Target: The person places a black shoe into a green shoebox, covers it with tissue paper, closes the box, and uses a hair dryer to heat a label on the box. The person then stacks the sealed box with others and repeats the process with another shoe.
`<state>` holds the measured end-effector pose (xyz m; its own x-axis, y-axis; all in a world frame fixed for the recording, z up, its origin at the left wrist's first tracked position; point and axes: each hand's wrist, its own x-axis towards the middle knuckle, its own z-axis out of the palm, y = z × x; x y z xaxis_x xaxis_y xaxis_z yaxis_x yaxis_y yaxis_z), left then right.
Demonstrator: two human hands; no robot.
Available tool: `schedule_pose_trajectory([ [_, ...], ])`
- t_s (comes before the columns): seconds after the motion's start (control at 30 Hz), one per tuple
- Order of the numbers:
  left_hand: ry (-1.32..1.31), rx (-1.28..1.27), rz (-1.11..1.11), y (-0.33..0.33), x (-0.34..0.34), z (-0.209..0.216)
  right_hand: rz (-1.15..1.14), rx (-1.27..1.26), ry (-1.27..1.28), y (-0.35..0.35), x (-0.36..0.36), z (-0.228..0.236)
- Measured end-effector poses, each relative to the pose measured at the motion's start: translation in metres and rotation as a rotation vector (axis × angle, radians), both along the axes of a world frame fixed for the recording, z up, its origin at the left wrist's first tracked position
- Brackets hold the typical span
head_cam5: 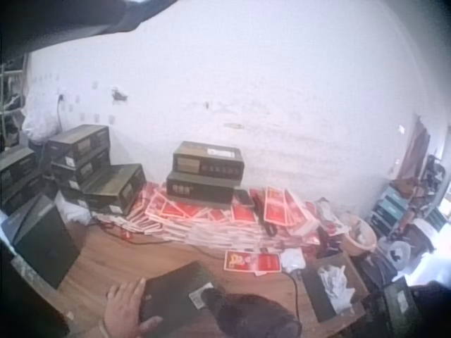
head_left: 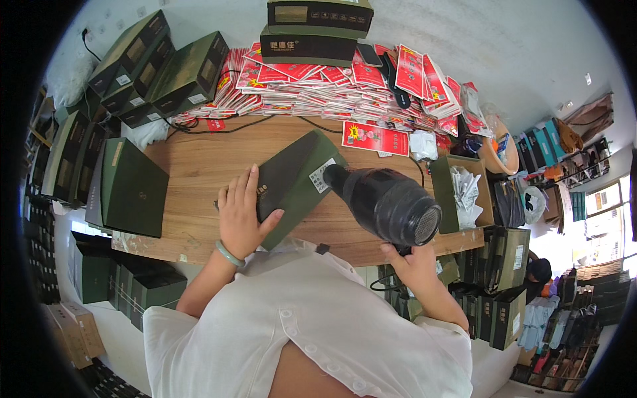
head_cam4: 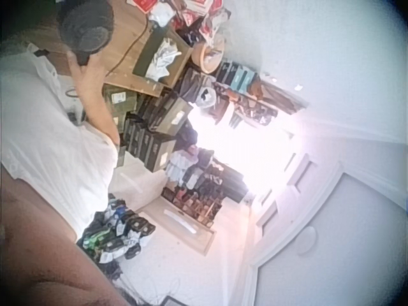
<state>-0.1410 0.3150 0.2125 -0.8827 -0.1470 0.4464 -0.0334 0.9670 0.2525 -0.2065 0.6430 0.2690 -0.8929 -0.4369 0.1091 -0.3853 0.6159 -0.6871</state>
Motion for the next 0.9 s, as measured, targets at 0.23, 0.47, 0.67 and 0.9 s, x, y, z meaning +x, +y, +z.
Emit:
schedule_pose_trajectory([
  [0.23, 0.006, -0.008, 0.009, -0.001, -0.002, -0.003, -0.027, -0.007, -0.14, 0.008, 0.012, 0.003],
  [0.47, 0.007, -0.012, 0.013, -0.002, -0.002, -0.003, -0.123, -0.014, -0.172, 0.012, 0.008, 0.0],
  [0.67, 0.006, -0.02, 0.015, -0.002, -0.003, -0.002, -0.094, -0.05, -0.016, 0.013, -0.001, -0.009],
  [0.9, 0.008, -0.025, 0.008, 0.0, -0.003, -0.002, -0.08, -0.119, -0.05, 0.009, -0.016, -0.008],
])
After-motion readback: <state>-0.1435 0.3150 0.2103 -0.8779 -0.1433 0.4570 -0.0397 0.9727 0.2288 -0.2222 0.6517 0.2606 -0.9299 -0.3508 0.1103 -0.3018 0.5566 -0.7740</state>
